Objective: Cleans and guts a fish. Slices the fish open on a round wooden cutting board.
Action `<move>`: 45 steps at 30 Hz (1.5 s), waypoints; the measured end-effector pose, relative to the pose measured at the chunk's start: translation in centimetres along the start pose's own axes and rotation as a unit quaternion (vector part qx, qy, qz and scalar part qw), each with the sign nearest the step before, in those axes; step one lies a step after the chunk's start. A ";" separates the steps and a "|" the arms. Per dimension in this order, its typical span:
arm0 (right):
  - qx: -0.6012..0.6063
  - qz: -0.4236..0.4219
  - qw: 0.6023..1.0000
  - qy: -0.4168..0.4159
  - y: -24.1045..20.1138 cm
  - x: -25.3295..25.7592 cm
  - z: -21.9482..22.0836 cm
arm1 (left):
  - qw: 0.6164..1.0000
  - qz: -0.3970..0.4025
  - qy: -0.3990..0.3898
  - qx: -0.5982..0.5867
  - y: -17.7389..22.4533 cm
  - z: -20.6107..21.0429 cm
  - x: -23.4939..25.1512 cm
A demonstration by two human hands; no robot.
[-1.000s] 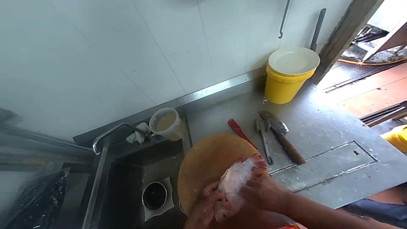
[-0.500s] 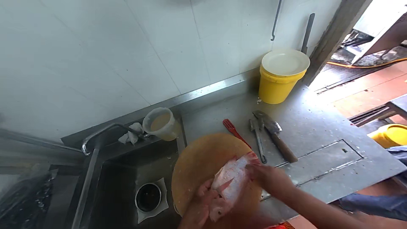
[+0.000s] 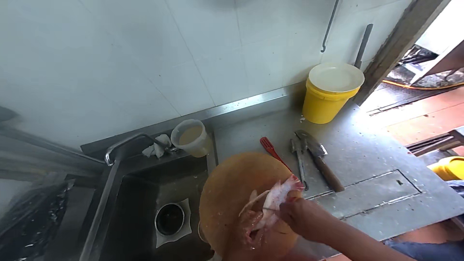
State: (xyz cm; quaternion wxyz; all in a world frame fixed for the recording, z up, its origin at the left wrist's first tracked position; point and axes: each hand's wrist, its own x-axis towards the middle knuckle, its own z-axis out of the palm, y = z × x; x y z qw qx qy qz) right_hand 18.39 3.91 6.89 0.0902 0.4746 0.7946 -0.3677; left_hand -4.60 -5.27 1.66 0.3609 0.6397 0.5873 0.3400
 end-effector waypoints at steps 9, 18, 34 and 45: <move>-0.004 0.128 0.992 0.023 1.0 0.3 0.5 | 0.997 -0.052 0.036 0.054 -0.3 0.5 0.2; -0.036 0.144 0.989 0.029 2.1 -0.8 4.5 | 0.986 0.003 0.003 0.166 -7.6 -1.8 -1.7; 0.057 0.127 0.989 -0.045 -4.8 -0.7 1.8 | 0.959 -0.106 0.258 -0.049 0.4 1.6 3.0; 0.094 0.026 0.992 -0.085 -5.2 -1.1 0.6 | 0.960 -0.151 0.234 0.006 0.7 1.9 3.5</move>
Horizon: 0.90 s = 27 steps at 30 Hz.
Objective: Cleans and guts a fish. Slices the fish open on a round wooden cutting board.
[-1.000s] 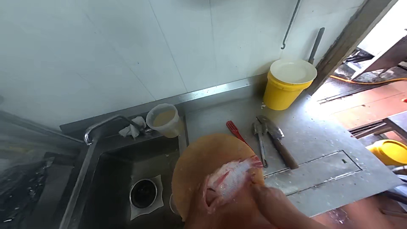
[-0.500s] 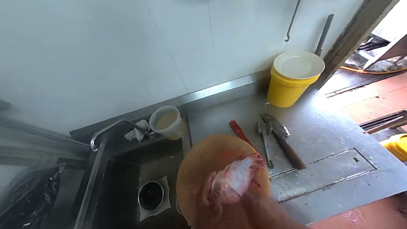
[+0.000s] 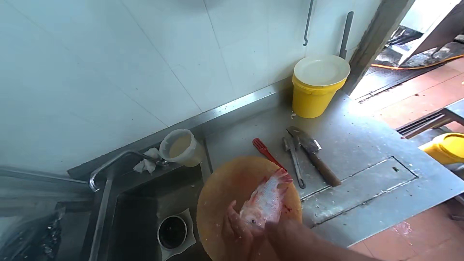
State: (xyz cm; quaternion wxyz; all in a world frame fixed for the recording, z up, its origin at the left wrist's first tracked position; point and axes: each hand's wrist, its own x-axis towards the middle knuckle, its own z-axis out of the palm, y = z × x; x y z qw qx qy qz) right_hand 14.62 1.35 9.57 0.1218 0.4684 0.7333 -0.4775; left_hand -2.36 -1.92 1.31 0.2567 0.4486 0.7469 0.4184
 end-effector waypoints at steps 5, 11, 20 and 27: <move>-0.009 -0.036 0.999 -0.004 -0.2 1.0 -1.4 | 0.998 0.065 -0.020 -0.011 -0.4 -0.3 1.7; -0.018 -0.089 0.996 -0.008 -0.3 2.2 -2.5 | 0.993 0.113 -0.041 -0.013 -1.2 -0.7 3.0; 0.012 -0.048 0.999 0.013 0.1 1.6 -1.7 | 0.998 -0.046 -0.004 -0.048 -0.5 -0.8 2.7; 0.003 0.015 1.000 0.017 -1.3 -1.4 -0.7 | 0.928 -0.270 0.019 -0.257 2.1 0.1 2.0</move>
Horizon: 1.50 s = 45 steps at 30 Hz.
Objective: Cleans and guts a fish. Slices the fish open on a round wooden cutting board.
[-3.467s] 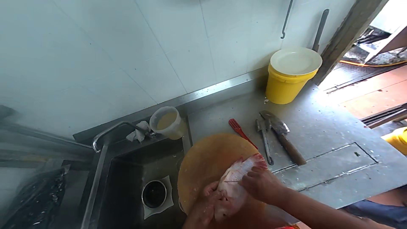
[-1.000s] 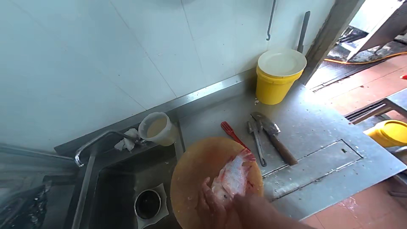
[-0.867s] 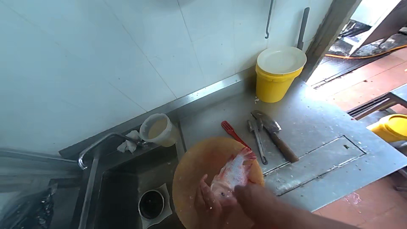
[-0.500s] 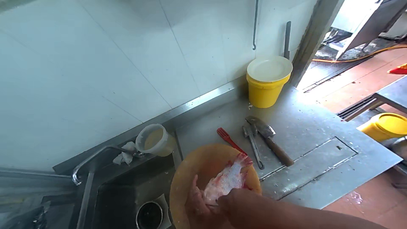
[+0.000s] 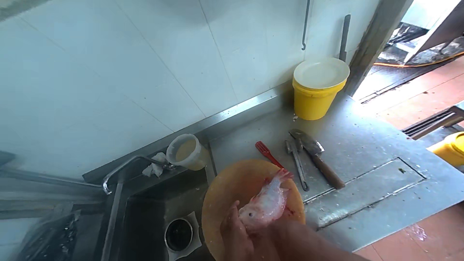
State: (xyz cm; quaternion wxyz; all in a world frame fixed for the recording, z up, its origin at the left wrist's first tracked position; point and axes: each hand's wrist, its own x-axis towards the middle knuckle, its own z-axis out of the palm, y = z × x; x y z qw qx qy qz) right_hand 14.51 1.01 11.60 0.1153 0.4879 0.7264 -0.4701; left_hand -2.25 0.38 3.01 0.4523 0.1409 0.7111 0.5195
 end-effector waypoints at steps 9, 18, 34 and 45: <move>-0.078 -0.007 0.995 0.054 -1.7 0.8 -3.6 | 0.983 -0.068 -0.034 -0.166 2.9 0.3 -1.2; -0.113 -0.032 0.991 0.058 -4.7 2.0 -2.5 | 0.955 -0.068 -0.029 -0.289 4.1 -0.7 -1.3; -0.116 0.027 0.993 0.003 4.2 8.4 -1.7 | 0.979 0.166 -0.050 0.110 -1.4 -9.9 4.0; -0.100 0.094 0.988 -0.077 4.0 3.4 2.7 | 0.973 0.119 -0.075 0.183 -2.5 -10.5 5.6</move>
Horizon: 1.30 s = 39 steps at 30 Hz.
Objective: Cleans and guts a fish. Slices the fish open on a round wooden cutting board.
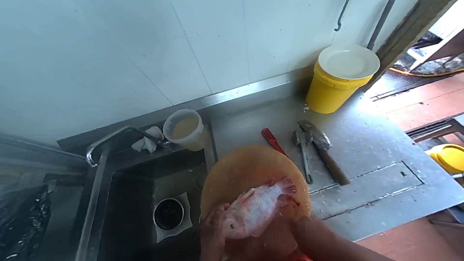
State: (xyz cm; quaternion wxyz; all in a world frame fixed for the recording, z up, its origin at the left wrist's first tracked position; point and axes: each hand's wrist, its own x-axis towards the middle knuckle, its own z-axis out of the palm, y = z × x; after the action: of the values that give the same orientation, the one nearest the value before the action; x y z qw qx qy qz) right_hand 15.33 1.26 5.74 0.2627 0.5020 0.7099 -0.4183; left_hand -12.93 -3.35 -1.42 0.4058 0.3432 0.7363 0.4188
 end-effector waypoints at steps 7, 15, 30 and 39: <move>0.038 0.009 0.999 0.022 0.0 0.2 -0.2 | 1.000 -0.018 -0.002 -0.001 0.3 0.3 -0.1; 0.042 0.013 0.999 0.011 0.4 0.3 0.5 | 0.999 -0.029 0.012 -0.039 0.3 0.3 -0.2; 0.074 -0.028 0.986 0.148 -6.6 8.4 -4.9 | 0.823 -0.217 0.189 -0.489 2.6 0.2 -0.2; -0.052 -0.088 0.985 0.137 -12.3 7.5 -4.4 | 0.809 -0.233 0.193 -0.503 3.1 -0.1 0.9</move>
State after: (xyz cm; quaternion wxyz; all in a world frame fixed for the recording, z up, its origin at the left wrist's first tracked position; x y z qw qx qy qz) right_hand 1.37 6.90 6.16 0.1505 0.4761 0.8012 -0.3297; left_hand -12.94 -1.36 1.11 0.4567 -0.1791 0.5438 0.6809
